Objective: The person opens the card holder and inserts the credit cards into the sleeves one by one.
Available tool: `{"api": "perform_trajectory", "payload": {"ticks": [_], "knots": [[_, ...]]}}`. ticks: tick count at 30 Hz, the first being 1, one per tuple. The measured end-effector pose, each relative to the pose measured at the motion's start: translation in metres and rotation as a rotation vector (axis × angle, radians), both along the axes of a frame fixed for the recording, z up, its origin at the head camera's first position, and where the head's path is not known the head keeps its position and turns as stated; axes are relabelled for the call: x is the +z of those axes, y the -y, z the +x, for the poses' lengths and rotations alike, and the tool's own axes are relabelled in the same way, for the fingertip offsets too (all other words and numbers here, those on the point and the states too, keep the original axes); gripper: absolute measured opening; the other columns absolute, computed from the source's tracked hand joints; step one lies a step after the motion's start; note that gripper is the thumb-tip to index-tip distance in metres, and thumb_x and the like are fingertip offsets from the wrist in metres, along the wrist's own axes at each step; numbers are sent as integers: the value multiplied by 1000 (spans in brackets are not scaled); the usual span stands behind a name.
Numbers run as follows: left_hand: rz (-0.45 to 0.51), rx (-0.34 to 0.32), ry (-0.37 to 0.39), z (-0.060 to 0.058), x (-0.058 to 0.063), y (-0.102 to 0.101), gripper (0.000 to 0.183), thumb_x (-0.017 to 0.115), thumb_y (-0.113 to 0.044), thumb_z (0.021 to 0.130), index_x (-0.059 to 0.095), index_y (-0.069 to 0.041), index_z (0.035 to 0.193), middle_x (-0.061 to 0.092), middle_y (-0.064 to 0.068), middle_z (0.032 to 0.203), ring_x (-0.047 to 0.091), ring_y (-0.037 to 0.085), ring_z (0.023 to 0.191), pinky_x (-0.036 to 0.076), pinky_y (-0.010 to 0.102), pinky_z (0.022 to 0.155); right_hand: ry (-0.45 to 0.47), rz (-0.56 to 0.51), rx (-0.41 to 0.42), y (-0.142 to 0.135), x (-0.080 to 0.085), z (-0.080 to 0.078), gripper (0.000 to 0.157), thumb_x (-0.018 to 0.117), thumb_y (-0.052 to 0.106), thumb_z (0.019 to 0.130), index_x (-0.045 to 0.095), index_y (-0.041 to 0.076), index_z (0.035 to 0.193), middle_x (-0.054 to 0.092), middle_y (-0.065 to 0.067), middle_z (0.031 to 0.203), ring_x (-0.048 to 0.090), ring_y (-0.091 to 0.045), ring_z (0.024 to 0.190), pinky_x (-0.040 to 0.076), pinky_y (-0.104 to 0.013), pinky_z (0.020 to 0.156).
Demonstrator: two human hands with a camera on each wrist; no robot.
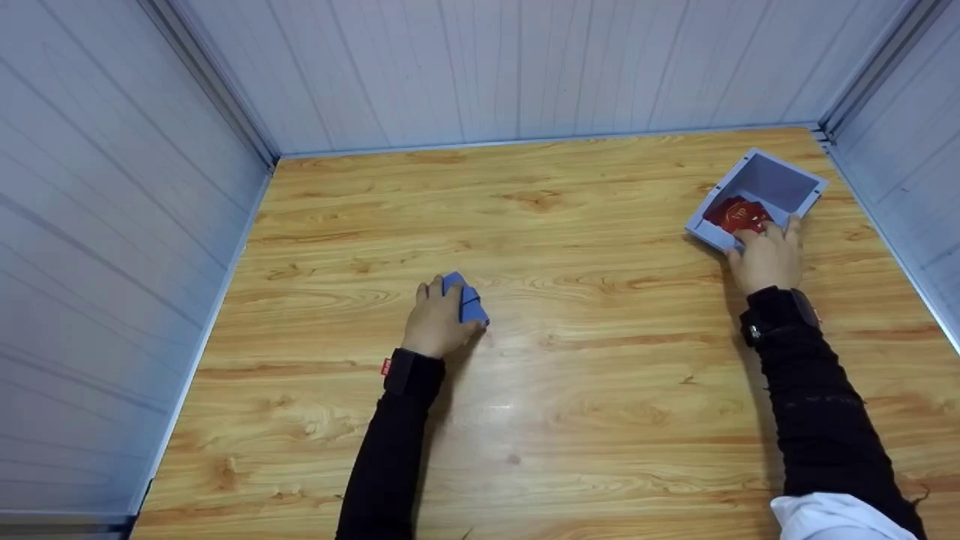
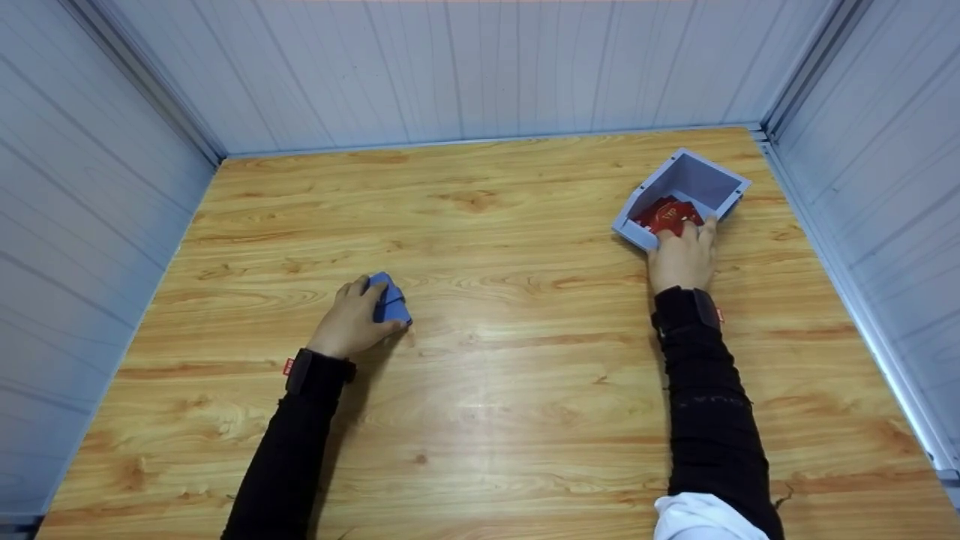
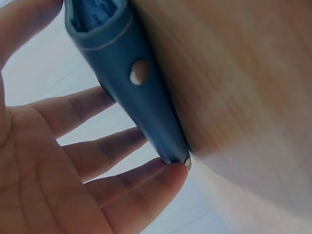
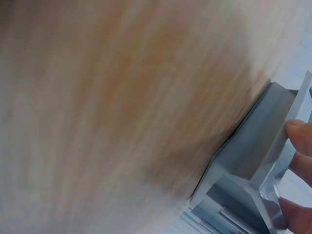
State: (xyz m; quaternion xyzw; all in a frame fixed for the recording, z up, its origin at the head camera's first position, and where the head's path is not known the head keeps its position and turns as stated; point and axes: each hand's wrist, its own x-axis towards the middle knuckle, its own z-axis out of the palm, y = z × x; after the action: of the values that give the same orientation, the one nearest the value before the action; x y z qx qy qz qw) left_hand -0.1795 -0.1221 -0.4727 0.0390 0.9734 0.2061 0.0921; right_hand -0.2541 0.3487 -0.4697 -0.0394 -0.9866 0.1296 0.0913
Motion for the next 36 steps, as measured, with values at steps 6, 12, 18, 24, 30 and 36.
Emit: {"api": "perform_trajectory", "payload": {"ticks": [6,12,18,24,30,36], "knots": [[-6,-28,-7,0,-2,-3,81,71,-41,87,36,-6,151,26,27,157,21,49,145,38,57,110,0,-3,9,2,-1,3,37,64,17,91,62,-4,121,46,-38,135,16,-55,142,8,-59,121],[3,-45,0,1,-2,-8,81,71,-41,87,36,-6,151,26,27,157,20,49,145,36,57,112,6,-4,19,5,-1,6,36,64,17,92,62,-2,122,47,-37,135,14,-55,143,9,-59,120],[-1,-63,-11,2,-2,-12,81,71,-42,87,37,-5,150,27,28,156,21,49,145,35,56,112,2,-2,38,9,0,10,35,64,16,92,63,-2,122,57,-34,123,15,-52,145,6,-56,122],[-14,-77,-15,3,-2,-15,81,71,-43,87,37,-6,150,28,27,156,23,49,144,35,55,113,-39,56,90,12,-1,11,34,65,14,90,64,-3,119,66,-33,105,47,-51,125,1,-47,124],[-30,-103,-14,5,-2,-20,82,71,-44,87,37,-5,150,28,27,156,24,49,144,38,56,111,-46,71,100,15,-1,13,33,65,13,90,64,-2,119,66,-32,102,49,-51,124,2,-47,124],[-10,-122,48,6,1,-25,81,70,-43,87,34,-10,152,22,24,159,19,48,146,37,56,111,-54,33,89,20,-2,18,33,67,13,88,66,-2,118,65,-35,102,25,-53,141,6,-50,123]]}}
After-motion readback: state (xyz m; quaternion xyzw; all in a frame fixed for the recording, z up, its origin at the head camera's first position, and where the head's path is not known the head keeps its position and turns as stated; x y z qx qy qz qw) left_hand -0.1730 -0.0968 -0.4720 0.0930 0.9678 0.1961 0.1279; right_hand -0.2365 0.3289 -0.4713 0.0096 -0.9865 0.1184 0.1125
